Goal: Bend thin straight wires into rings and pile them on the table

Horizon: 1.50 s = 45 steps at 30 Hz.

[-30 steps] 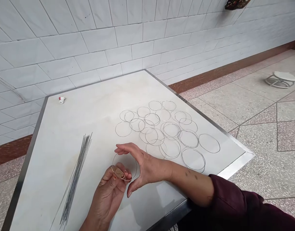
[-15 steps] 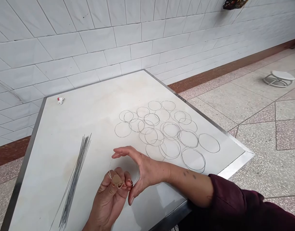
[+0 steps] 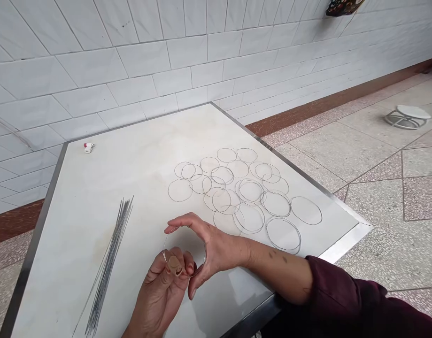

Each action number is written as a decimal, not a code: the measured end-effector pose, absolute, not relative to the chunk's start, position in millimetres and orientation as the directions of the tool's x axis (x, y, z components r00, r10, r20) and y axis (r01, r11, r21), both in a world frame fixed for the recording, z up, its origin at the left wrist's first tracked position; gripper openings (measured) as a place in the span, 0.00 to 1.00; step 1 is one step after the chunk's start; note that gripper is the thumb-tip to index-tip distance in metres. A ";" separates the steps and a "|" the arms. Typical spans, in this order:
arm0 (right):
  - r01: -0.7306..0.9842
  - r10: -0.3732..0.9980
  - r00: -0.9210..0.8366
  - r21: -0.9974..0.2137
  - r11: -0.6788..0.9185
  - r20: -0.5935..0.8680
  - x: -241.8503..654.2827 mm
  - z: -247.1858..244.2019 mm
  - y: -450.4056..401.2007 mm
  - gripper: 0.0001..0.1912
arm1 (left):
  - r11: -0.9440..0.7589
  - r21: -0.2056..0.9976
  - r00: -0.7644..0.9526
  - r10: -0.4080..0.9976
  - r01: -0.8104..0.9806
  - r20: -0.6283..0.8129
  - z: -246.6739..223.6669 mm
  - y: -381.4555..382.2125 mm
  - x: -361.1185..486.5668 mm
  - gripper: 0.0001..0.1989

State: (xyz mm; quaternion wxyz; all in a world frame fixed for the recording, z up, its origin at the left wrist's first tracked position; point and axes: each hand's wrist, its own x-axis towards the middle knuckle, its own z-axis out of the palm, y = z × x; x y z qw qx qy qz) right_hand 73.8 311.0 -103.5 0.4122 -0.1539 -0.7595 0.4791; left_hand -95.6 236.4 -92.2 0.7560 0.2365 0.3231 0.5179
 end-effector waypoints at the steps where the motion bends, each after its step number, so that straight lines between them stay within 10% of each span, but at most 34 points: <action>1: -0.152 0.633 -0.615 -0.858 0.490 0.471 74.8 -101.5 311.1 0.56 | 0.354 0.700 0.257 0.935 -0.620 -0.246 -92.4 236.8 -95.9 0.12; 18: 0.026 0.641 -0.608 -0.794 0.607 0.469 80.8 -94.4 318.7 0.41 | 0.303 0.743 0.153 0.952 -0.596 -0.265 -93.7 239.4 -92.9 0.11; 29: -0.132 0.619 -0.619 -0.841 0.525 0.483 77.9 -106.8 320.0 0.66 | 0.358 0.699 0.192 0.932 -0.619 -0.307 -96.9 236.2 -92.3 0.09; 45: 0.000 0.622 -0.624 -0.796 0.606 0.474 84.2 -96.7 324.6 0.43 | 0.351 0.774 0.112 0.931 -0.527 -0.346 -98.3 240.7 -91.4 0.09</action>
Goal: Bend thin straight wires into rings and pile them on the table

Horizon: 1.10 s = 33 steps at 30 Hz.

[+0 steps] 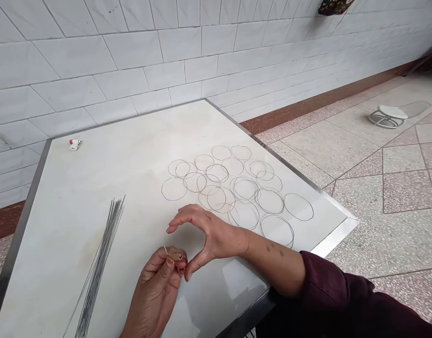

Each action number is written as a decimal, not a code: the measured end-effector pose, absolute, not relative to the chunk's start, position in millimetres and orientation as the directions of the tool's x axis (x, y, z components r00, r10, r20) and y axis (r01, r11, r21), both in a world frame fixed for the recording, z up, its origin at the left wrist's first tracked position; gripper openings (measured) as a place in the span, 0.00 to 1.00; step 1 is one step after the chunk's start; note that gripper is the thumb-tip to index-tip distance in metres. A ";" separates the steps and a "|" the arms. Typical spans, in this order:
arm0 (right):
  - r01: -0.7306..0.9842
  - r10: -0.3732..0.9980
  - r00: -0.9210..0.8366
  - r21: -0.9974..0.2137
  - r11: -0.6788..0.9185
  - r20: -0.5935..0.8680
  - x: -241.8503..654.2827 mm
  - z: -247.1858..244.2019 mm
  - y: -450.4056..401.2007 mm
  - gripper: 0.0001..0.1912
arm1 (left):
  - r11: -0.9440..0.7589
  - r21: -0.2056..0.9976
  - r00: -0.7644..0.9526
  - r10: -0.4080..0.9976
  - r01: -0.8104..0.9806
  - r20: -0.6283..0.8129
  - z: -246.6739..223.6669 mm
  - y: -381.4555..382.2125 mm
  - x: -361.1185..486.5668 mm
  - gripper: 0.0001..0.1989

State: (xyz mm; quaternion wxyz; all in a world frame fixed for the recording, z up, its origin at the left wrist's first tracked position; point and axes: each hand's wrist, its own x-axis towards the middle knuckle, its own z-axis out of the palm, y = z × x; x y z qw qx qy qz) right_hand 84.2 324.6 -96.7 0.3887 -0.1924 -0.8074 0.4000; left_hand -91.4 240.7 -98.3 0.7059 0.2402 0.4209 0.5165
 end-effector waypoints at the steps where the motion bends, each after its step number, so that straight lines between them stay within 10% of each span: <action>1: -0.013 0.626 -0.621 -0.804 0.594 0.472 83.3 -98.2 324.5 0.44 | 0.350 0.772 0.104 0.931 -0.530 -0.350 -98.3 240.5 -91.4 0.09; 9: -0.178 0.642 -0.599 -0.861 0.476 0.479 73.0 -113.2 321.8 0.66 | 0.312 0.758 0.041 0.934 -0.573 -0.354 -97.8 239.4 -90.9 0.10; 33: -0.044 0.642 -0.590 -0.814 0.580 0.489 78.4 -106.2 321.0 0.49 | 0.350 0.830 0.113 0.935 -0.433 -0.335 -93.0 240.3 -96.3 0.08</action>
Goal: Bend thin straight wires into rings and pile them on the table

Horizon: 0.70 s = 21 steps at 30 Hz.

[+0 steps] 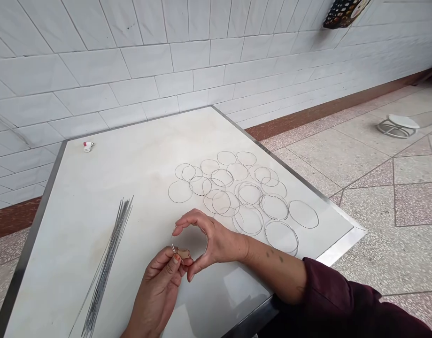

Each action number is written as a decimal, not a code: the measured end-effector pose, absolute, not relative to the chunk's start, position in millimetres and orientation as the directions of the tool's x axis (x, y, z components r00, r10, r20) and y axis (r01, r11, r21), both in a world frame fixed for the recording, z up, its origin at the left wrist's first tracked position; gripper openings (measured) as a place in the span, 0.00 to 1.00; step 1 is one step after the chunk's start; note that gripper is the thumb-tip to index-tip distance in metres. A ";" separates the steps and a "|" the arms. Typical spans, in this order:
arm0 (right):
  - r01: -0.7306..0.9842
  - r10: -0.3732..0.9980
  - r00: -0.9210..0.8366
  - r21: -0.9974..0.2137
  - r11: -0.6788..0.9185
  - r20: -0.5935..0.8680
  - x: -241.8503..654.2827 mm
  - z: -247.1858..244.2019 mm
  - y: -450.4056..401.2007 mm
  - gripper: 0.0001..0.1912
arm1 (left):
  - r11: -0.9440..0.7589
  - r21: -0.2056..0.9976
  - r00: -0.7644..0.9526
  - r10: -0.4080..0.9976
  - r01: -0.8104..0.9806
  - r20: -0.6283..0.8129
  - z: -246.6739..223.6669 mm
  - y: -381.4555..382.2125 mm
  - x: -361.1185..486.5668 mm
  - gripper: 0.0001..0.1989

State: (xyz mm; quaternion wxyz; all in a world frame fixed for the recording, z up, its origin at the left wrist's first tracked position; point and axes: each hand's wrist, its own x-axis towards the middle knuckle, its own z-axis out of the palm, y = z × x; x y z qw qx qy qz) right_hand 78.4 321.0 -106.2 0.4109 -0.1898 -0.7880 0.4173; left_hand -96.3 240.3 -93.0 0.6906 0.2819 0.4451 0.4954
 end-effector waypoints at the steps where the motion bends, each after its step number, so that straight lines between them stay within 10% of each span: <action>1: -0.049 0.638 -0.608 -0.825 0.563 0.472 80.0 -105.4 320.9 0.51 | 0.346 0.841 0.101 0.936 -0.415 -0.336 -92.9 240.8 -97.2 0.08; 4: -0.081 0.625 -0.651 -0.858 0.508 0.432 87.5 -98.4 321.2 0.50 | 0.314 0.887 0.066 0.948 -0.339 -0.311 -92.9 242.8 -102.0 0.09; 12: -0.044 0.613 -0.580 -0.772 0.634 0.536 88.7 -90.4 325.5 0.10 | 0.305 0.952 0.093 0.949 -0.032 -0.301 -97.5 245.0 -110.3 0.10; 21: 0.020 0.596 -0.665 -0.788 0.616 0.450 87.0 -101.5 324.4 0.04 | 0.314 0.949 0.158 0.935 0.036 -0.316 -96.5 244.0 -109.2 0.12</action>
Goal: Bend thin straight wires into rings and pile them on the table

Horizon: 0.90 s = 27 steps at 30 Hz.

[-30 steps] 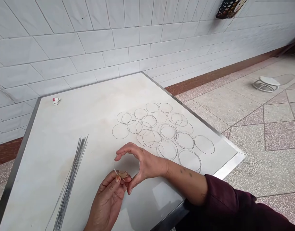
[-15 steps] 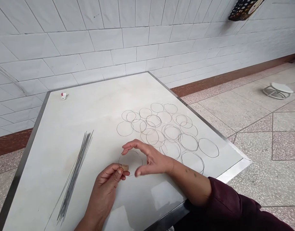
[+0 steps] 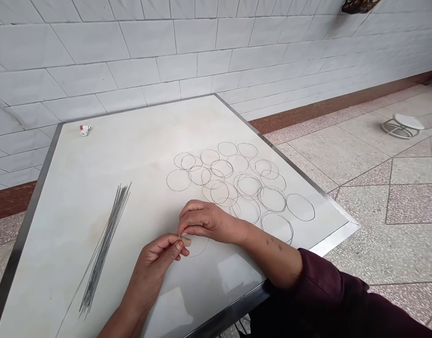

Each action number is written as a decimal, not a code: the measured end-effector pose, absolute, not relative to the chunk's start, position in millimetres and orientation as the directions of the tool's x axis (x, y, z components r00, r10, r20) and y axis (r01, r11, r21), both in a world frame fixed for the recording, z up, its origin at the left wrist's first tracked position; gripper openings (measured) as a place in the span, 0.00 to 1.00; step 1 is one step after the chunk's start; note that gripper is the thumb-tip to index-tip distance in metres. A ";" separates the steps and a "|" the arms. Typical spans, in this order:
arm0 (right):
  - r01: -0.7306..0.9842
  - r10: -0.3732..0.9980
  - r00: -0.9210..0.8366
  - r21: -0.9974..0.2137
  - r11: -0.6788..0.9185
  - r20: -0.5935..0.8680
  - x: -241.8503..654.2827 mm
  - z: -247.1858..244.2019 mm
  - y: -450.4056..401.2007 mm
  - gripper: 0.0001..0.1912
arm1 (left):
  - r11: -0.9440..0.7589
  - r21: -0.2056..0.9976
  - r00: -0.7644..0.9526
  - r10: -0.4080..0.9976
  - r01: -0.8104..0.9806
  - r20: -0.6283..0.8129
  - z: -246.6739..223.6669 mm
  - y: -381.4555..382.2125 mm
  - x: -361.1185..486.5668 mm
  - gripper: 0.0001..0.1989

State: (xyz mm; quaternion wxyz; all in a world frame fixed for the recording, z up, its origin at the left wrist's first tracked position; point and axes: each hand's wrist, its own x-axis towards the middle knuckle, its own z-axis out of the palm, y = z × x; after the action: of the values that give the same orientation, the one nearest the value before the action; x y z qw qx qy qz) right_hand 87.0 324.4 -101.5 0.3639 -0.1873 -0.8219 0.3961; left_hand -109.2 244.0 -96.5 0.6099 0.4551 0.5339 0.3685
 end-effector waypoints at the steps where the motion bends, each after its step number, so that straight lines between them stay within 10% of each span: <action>1: 0.023 0.595 -0.674 -0.792 0.610 0.438 87.4 -100.6 324.2 0.04 | 0.316 0.948 0.162 0.934 0.039 -0.318 -96.7 244.0 -109.2 0.12; 11: 0.098 0.575 -0.733 -0.781 0.617 0.363 89.4 -94.7 324.8 0.04 | 0.444 0.872 0.230 0.888 -0.207 -0.398 -92.4 245.0 -103.7 0.15; 27: 0.121 0.494 -0.746 -0.638 0.761 0.447 89.4 -100.7 320.9 0.08 | 0.383 0.915 0.109 0.922 -0.124 -0.372 -93.2 245.9 -101.9 0.12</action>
State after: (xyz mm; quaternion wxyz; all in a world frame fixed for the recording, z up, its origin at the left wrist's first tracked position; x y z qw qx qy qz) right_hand 89.4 320.9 -100.7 0.3112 -0.1738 -0.8851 0.2992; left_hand -101.9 245.9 -93.2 0.6420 0.3772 0.5288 0.4074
